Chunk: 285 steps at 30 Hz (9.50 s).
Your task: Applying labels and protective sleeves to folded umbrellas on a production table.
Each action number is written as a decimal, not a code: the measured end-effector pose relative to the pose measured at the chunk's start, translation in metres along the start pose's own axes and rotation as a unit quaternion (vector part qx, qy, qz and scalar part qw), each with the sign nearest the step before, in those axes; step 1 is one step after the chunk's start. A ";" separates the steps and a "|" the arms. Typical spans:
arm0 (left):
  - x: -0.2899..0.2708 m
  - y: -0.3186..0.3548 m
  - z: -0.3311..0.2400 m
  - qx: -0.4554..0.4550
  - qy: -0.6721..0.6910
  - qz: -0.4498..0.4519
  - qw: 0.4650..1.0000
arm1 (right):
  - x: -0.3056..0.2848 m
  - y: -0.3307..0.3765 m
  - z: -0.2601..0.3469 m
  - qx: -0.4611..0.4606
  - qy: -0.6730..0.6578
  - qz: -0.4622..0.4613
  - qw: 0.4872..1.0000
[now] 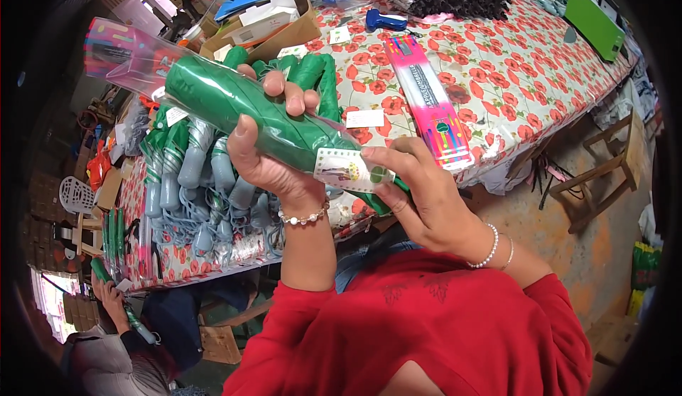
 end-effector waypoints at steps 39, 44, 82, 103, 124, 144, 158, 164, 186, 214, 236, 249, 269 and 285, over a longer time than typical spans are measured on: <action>-0.009 0.054 0.044 -0.319 -0.120 -0.187 0.921 | 0.019 0.052 -0.024 0.213 -0.169 0.054 0.961; 0.006 0.083 0.060 -0.383 -0.042 -0.156 0.910 | 0.018 0.053 -0.026 0.279 -0.216 0.045 0.935; -0.052 0.007 0.027 -0.205 -0.178 -0.265 0.925 | -0.037 0.058 -0.024 0.026 0.042 -0.079 0.996; -0.034 0.056 0.069 -0.267 -0.045 -0.116 0.956 | -0.010 0.039 -0.044 0.229 -0.470 -0.141 0.841; 0.029 0.085 -0.027 0.013 -0.249 -0.307 0.919 | 0.040 -0.032 -0.013 -0.139 -0.376 -0.141 0.905; -0.131 0.293 -0.366 -0.101 -0.748 -0.472 0.455 | 0.007 -0.095 -0.049 0.094 -0.181 0.052 0.978; -0.333 0.159 -0.518 -0.175 -0.952 -0.252 0.022 | -0.056 -0.093 -0.133 0.300 0.060 -0.084 0.949; -0.434 0.135 -0.541 -0.251 -0.870 -0.360 -0.225 | -0.117 -0.044 -0.167 0.288 0.079 -0.113 0.948; -0.034 0.101 -0.180 -0.077 -0.434 0.242 0.865 | -0.005 -0.218 -0.208 0.090 0.114 0.137 0.980; -0.070 0.067 -0.063 -0.055 -0.876 0.131 0.461 | 0.047 -0.281 -0.132 0.294 -0.373 0.114 0.873; 0.100 0.048 0.059 -0.118 -0.172 -0.027 0.978 | -0.108 0.055 0.012 0.153 0.117 0.081 0.978; 0.119 0.054 0.111 -0.025 -0.272 0.070 0.959 | -0.101 0.058 -0.023 0.328 0.002 -0.125 0.936; 0.035 0.043 0.196 -0.041 -0.577 0.217 0.787 | -0.164 0.070 -0.062 0.369 0.015 -0.202 0.907; 0.007 0.063 0.185 -0.083 -0.647 0.477 0.589 | -0.077 0.108 -0.090 0.292 0.102 -0.020 0.951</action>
Point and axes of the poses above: each hand's wrist, its own y-axis away from the middle knuckle, its own x-axis out of the palm, z = x × y, the point moved 5 cm from there along -y, towards the middle knuckle, and after that the axes turned 15 degrees about -y, right-handed, at the moved point
